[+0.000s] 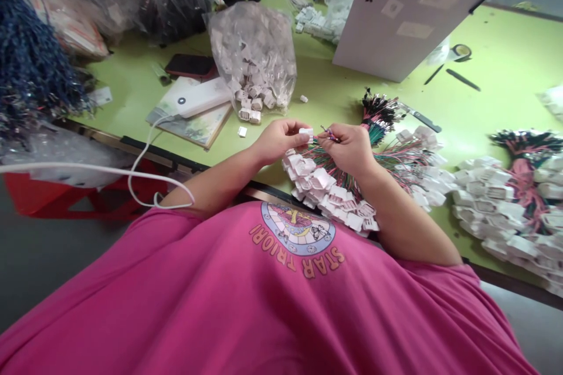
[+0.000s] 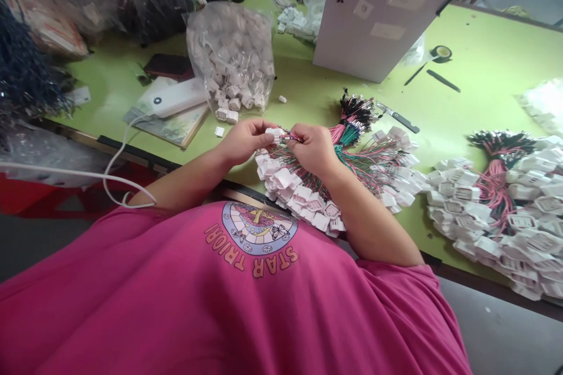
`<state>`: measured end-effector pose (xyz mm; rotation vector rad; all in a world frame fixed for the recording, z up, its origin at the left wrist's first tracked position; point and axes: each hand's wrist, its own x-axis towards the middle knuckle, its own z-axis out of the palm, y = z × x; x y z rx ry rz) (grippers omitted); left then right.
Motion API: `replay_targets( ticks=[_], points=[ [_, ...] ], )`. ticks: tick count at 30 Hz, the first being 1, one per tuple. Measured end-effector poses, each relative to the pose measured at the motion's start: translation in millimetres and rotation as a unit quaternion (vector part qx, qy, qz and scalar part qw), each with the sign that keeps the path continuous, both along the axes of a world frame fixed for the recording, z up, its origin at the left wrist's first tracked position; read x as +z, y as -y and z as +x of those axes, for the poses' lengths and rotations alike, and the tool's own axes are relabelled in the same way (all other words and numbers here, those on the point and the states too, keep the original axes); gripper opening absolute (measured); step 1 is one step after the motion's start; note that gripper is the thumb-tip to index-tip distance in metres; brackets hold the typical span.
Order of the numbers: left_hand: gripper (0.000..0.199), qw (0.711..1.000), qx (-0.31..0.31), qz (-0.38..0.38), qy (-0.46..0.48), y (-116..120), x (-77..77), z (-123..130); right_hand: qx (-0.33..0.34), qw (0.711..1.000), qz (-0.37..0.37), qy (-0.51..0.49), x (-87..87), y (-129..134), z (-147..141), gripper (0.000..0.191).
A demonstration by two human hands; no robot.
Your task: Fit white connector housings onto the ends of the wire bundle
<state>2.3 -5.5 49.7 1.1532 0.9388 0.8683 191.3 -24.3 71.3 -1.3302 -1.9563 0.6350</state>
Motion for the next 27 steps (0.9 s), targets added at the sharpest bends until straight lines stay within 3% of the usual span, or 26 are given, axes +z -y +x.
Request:
replay_targets(
  ticks=[8, 13, 16, 19, 22, 25, 27],
  points=[
    [0.047, 0.997, 0.004, 0.074, -0.035, -4, -6.2, 5, -0.016, 0.996, -0.079, -0.047, -2.0, -1, -2, 0.015],
    [0.048, 0.994, -0.017, 0.102, -0.037, 2, -17.4, -8, 0.040, 0.977, -0.188, -0.089, 4.5, -10, 6, 0.023],
    [0.039, 0.977, -0.029, 0.198, -0.080, 17, -15.3, -16, 0.035, 0.966, -0.236, -0.097, 11.8, -28, 11, 0.023],
    [0.028, 0.923, -0.060, 0.345, -0.158, 33, -9.0, -20, 0.032, 0.972, -0.234, -0.003, 16.6, -48, 6, 0.017],
    [0.026, 0.877, -0.083, 0.427, -0.202, 45, -5.4, -20, 0.103, 0.958, -0.193, 0.188, 14.1, -57, -9, 0.015],
    [0.027, 0.864, -0.076, 0.446, -0.220, 49, -5.9, -19, 0.130, 0.923, -0.116, 0.342, 4.0, -52, -25, 0.018],
    [0.029, 0.866, -0.076, 0.443, -0.220, 49, -6.5, -19, 0.108, 0.918, -0.087, 0.370, -2.9, -47, -30, 0.021]
  ],
)
